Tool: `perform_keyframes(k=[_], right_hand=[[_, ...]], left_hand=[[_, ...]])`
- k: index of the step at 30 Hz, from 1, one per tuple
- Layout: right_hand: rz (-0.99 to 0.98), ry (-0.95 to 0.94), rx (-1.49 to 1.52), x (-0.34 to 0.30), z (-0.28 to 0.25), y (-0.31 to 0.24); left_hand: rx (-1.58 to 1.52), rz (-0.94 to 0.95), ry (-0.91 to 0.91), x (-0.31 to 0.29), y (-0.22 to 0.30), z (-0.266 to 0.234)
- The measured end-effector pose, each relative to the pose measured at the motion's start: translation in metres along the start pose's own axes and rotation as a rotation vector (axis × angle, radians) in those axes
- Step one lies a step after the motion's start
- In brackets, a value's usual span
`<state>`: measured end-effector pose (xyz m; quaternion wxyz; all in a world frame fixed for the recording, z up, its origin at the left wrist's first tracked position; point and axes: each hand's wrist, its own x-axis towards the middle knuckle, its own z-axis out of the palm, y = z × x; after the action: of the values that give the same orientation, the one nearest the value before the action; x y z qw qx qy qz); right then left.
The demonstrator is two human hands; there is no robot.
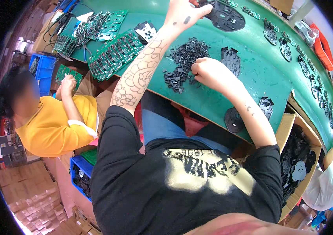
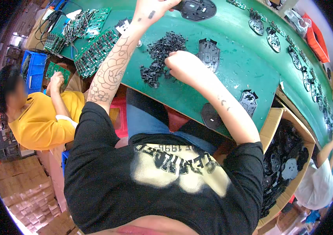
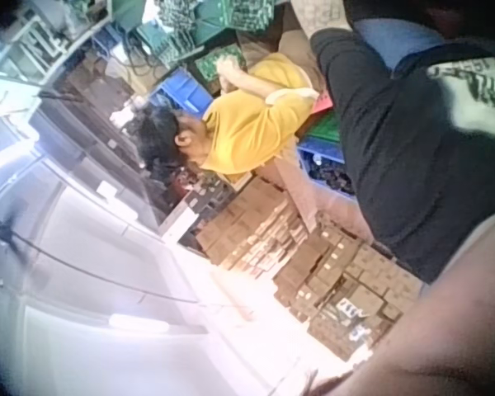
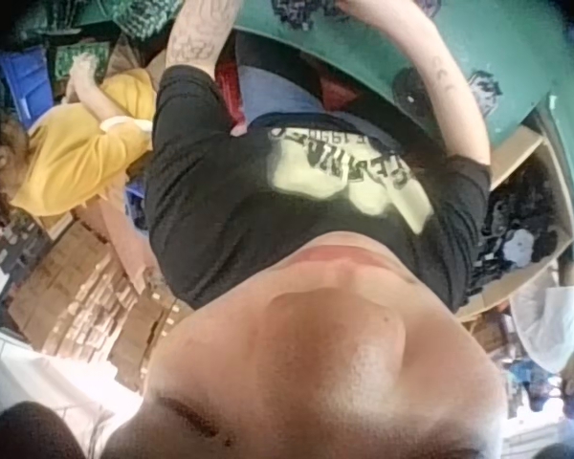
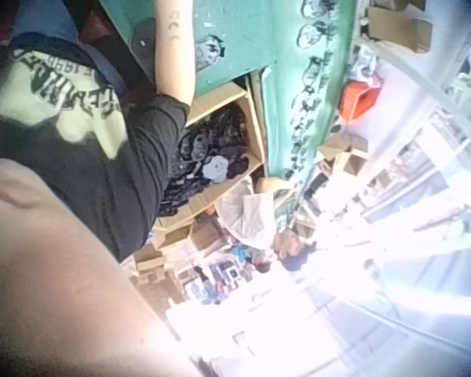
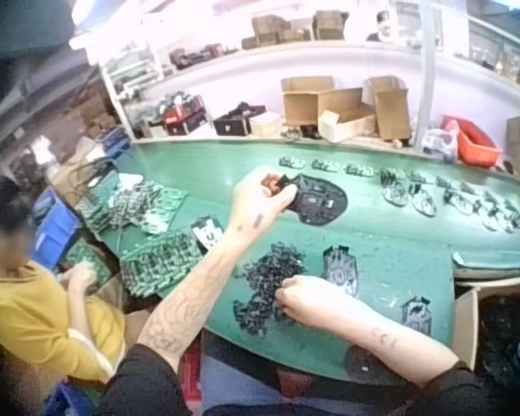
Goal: Assembling plastic computer mouse components at a factory workbench.
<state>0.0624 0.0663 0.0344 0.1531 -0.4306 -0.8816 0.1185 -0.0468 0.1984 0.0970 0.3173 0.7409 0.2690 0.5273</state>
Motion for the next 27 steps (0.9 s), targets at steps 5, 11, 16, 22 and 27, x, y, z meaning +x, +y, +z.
perform_keyframes(k=[5,11,16,22,27], right_hand=[[0.033,0.051,-0.041,0.0,0.006,0.0],[0.195,0.092,-0.123,-0.006,-0.013,0.003],[0.48,0.439,0.159,-0.019,-0.076,0.027],[0.327,0.856,0.346,-0.024,-0.092,0.058],[0.391,0.739,0.661,-0.029,-0.09,0.07]], left_hand=[[0.234,-0.063,-0.023,-0.005,0.003,-0.016],[0.519,-0.015,-0.027,-0.008,-0.002,-0.019],[0.623,0.027,-0.043,-0.01,0.002,-0.021],[0.604,0.051,-0.156,-0.009,0.031,0.001],[0.595,0.222,-0.157,-0.013,0.047,0.019]])
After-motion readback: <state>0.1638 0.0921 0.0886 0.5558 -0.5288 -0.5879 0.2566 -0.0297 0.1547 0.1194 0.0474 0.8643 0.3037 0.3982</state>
